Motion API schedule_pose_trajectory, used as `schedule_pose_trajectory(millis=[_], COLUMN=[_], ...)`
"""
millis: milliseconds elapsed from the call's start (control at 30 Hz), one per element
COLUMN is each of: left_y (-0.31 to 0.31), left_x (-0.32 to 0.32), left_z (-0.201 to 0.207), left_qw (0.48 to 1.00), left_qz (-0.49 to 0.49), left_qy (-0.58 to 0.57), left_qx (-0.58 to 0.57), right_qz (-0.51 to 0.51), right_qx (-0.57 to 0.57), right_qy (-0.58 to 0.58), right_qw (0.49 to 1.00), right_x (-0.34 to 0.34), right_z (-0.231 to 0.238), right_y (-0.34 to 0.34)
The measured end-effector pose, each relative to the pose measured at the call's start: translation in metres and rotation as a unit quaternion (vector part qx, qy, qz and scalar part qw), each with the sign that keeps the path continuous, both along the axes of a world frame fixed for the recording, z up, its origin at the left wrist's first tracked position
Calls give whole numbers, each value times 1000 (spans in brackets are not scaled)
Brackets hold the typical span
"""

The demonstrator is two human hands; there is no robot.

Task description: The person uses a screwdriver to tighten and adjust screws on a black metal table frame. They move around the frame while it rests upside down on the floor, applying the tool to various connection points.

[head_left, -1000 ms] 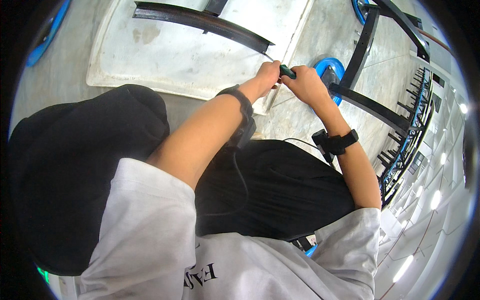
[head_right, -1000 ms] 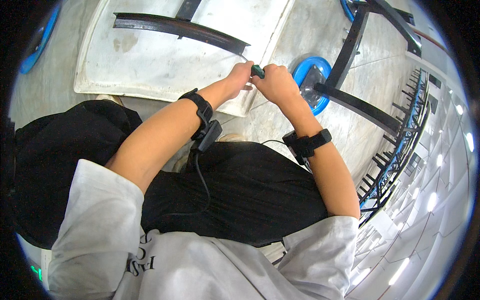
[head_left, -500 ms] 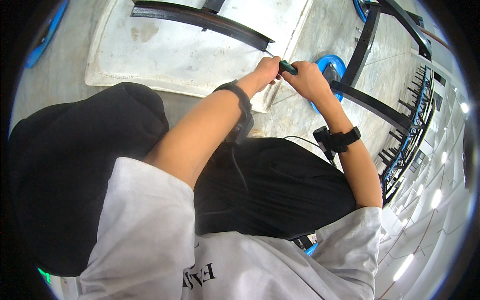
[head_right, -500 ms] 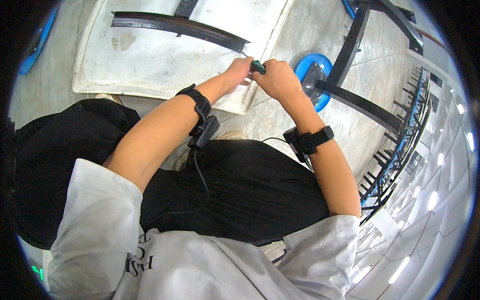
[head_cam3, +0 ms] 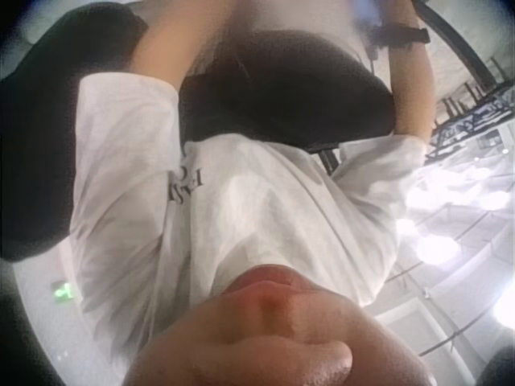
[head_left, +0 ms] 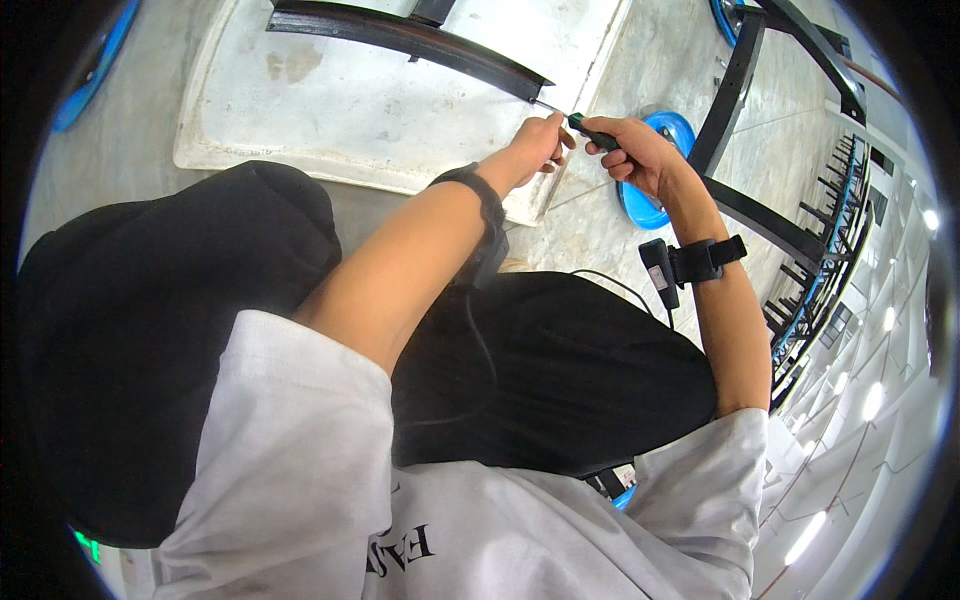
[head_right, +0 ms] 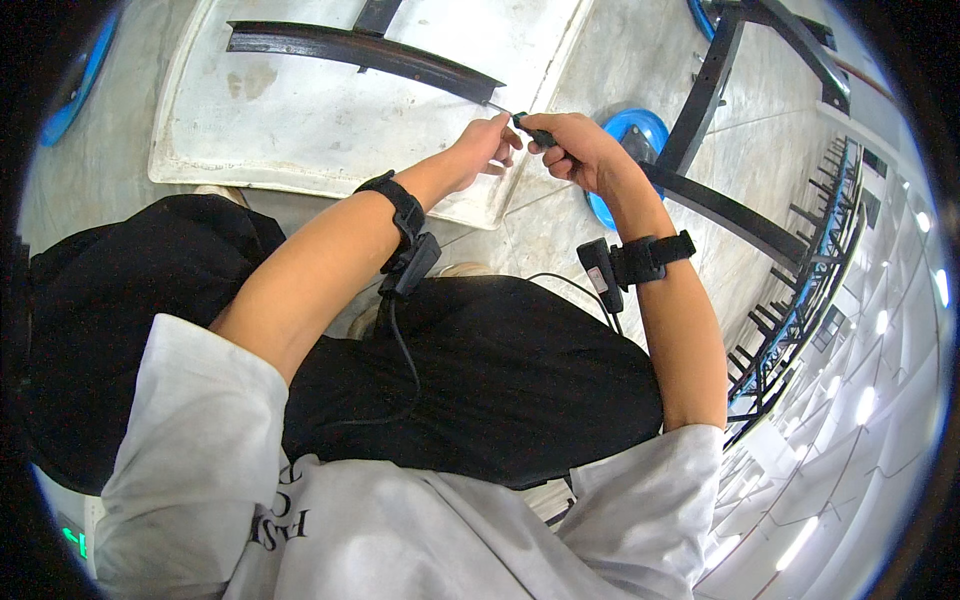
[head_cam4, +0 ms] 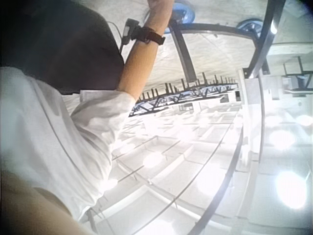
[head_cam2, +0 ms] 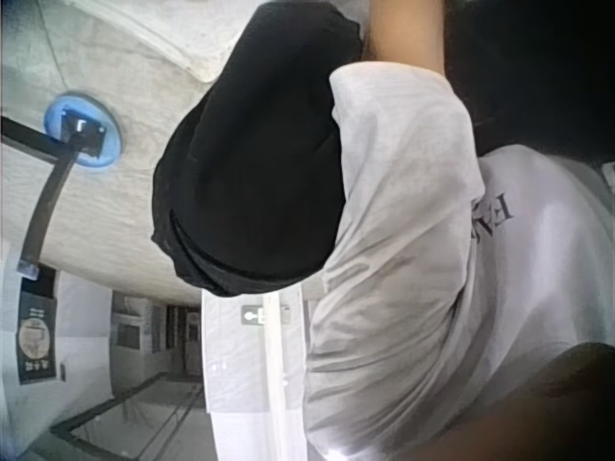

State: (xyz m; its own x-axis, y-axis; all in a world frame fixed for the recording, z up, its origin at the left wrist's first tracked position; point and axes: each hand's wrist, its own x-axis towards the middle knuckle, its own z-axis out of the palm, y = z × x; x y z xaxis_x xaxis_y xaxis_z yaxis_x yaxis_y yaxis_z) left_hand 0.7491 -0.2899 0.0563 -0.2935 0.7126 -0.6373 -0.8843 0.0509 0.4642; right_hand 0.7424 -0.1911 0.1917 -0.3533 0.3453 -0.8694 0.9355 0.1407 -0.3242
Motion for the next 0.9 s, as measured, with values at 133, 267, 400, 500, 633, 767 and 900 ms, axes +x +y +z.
schedule_pose_trajectory(millis=[133, 267, 400, 500, 633, 767, 900], left_y=[-1, -4, -6, -4, -3, 1, 2], left_x=[4, 6, 4, 3, 0, 0, 3], left_z=[-3, -3, 2, 4, 10, 13, 14], left_qw=[1000, 1000, 1000, 999, 995, 994, 996], left_qz=[-7, -25, -1, 13, 50, 77, 71], left_qy=[-23, -5, -11, -44, -63, -62, -39], left_qx=[5, 0, 0, 27, 52, 51, 41], right_qz=[-150, -130, 97, 577, 617, 191, -84], right_qx=[-144, -105, 29, 332, 381, 77, -77], right_qy=[-28, -45, -54, 7, 56, 6, -3], right_qw=[978, 985, 993, 746, 686, 978, 994], right_x=[-4, -5, -8, -7, 1, 5, 14], right_z=[-7, -12, -15, -15, -15, -12, 2], right_y=[17, 18, 16, 2, -17, -4, 1])
